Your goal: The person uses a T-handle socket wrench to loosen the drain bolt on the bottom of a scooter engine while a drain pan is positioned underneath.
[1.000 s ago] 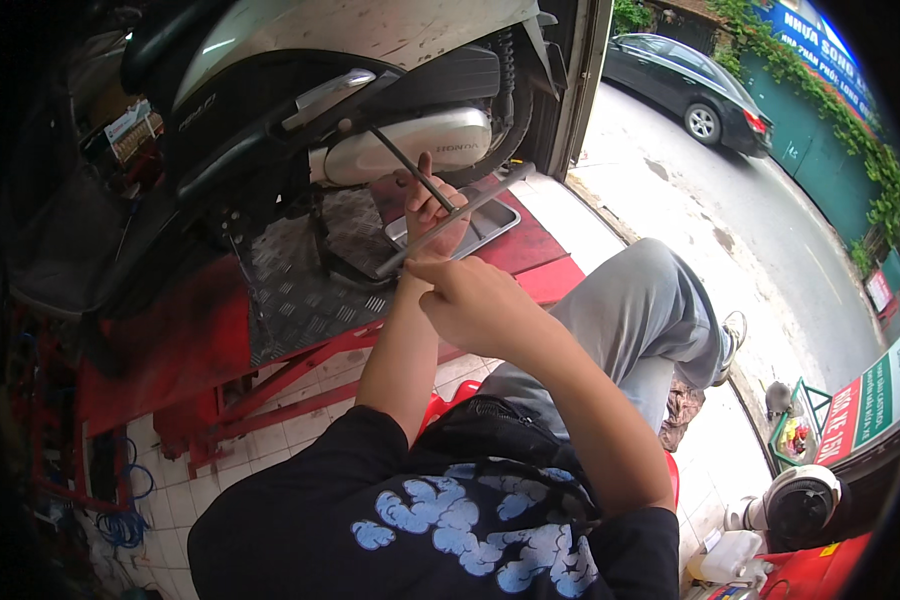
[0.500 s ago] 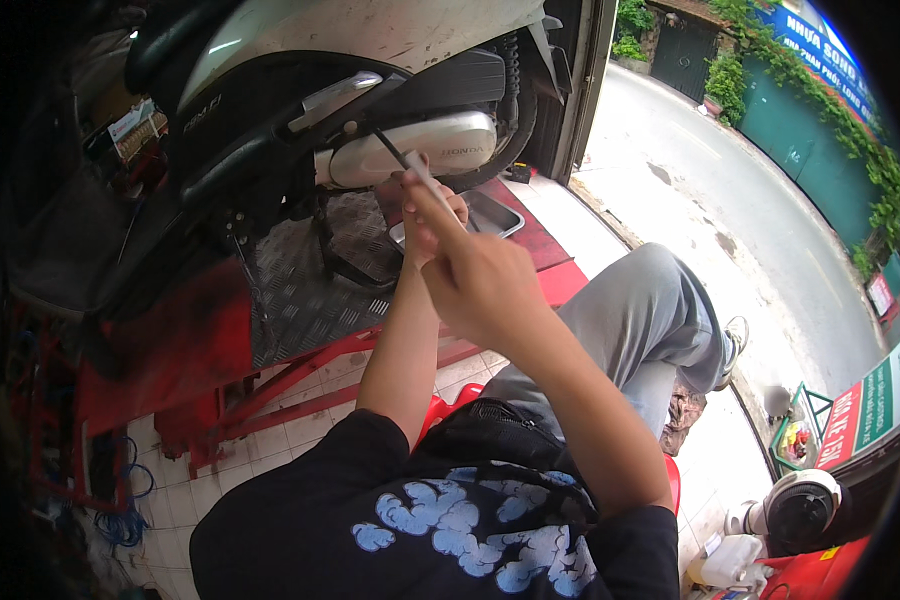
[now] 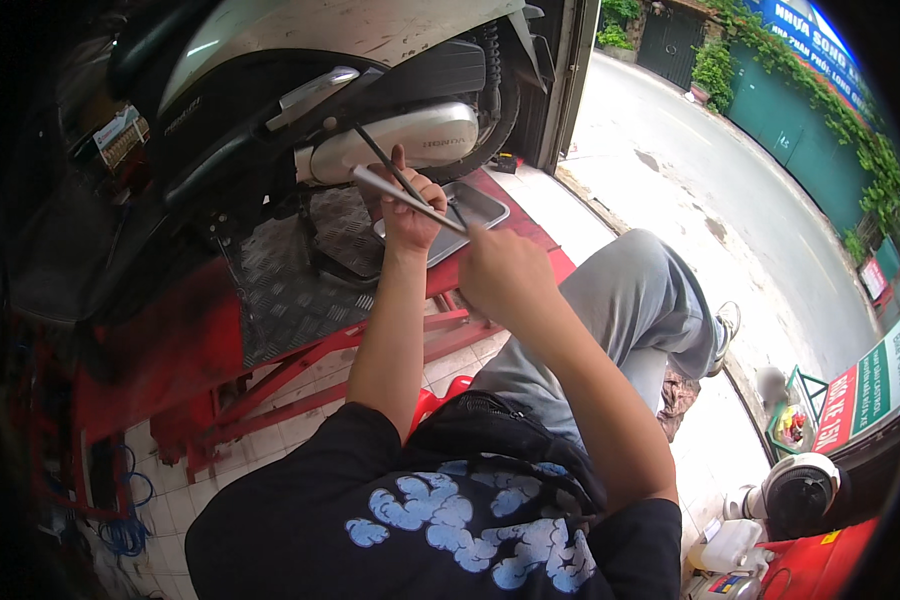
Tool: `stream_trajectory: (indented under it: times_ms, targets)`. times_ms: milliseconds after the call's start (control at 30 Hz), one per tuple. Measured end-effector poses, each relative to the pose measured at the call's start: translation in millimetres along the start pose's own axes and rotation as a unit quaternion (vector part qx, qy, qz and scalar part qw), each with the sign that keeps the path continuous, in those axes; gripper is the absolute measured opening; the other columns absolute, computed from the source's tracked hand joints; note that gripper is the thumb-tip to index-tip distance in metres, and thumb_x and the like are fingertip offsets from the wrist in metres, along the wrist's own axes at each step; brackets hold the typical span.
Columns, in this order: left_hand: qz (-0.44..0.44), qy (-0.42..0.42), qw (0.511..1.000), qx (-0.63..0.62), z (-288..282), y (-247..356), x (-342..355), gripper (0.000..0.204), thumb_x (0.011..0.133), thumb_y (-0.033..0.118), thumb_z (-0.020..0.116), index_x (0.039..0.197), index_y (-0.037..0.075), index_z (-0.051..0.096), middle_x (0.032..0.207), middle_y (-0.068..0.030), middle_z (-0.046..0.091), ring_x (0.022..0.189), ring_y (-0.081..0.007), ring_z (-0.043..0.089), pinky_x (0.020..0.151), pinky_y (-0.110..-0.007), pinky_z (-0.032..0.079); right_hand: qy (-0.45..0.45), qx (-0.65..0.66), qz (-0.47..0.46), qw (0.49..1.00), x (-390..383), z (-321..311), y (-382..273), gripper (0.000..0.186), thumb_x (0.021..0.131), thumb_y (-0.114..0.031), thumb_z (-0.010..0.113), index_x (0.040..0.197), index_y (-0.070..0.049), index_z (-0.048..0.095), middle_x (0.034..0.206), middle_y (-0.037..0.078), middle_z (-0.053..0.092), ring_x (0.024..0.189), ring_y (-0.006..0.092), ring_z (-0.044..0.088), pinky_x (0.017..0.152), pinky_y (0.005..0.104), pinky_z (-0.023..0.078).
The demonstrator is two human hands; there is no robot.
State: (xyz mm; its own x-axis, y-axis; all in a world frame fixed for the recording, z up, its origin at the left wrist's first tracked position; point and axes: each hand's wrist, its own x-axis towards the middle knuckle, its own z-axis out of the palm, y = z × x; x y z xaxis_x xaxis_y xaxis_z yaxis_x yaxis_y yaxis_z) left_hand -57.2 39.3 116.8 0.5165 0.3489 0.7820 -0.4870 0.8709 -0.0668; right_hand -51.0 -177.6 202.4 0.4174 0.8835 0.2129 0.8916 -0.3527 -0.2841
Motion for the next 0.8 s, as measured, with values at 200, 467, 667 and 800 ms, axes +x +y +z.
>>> stream_trajectory:
  times_ms: [200,467,667,800]
  targets:
    - [-0.003,0.059,0.998,-0.017,-9.1,9.9,-2.8,0.040,0.101,0.034,0.047,0.127,0.005,0.058,0.054,0.0099,0.046,0.044,-0.0019,0.039,0.053,-0.021,0.037,0.072,0.141,-0.157,0.975,-12.5,-6.4,-23.3,0.062,0.081,-0.012,0.054,0.142,-0.007,0.043,0.074,0.019,0.064,0.068,0.0366,0.063,0.062,0.0466,0.048]
    - [0.019,0.015,0.999,0.025,-18.2,13.5,-0.4,0.042,0.101,0.035,0.047,0.128,0.005,0.058,0.054,0.0096,0.046,0.044,-0.0019,0.040,0.051,-0.020,0.036,-0.050,0.153,-0.177,0.971,-10.0,-1.2,-26.4,0.059,0.080,-0.011,0.053,0.138,-0.009,0.046,0.074,0.018,0.065,0.070,0.0367,0.065,0.064,0.0463,0.049]
    - [0.001,0.014,1.000,0.001,-2.1,1.3,-0.2,0.038,0.102,0.029,0.045,0.127,0.004,0.058,0.055,0.0100,0.049,0.046,-0.0019,0.041,0.054,-0.020,0.037,0.123,0.024,0.018,0.992,-1.8,-1.6,-9.1,0.057,0.080,-0.013,0.053,0.136,-0.002,0.048,0.075,0.020,0.066,0.069,0.0364,0.065,0.063,0.0465,0.049]
    - [0.011,0.009,1.000,0.017,-9.7,8.1,-0.9,0.036,0.101,0.025,0.046,0.127,0.004,0.059,0.056,0.0097,0.050,0.047,-0.0021,0.042,0.054,-0.020,0.037,-0.130,0.159,-0.166,0.965,-11.8,2.8,-21.5,0.062,0.079,-0.007,0.054,0.140,-0.004,0.044,0.072,0.021,0.062,0.067,0.0328,0.063,0.063,0.0427,0.048]
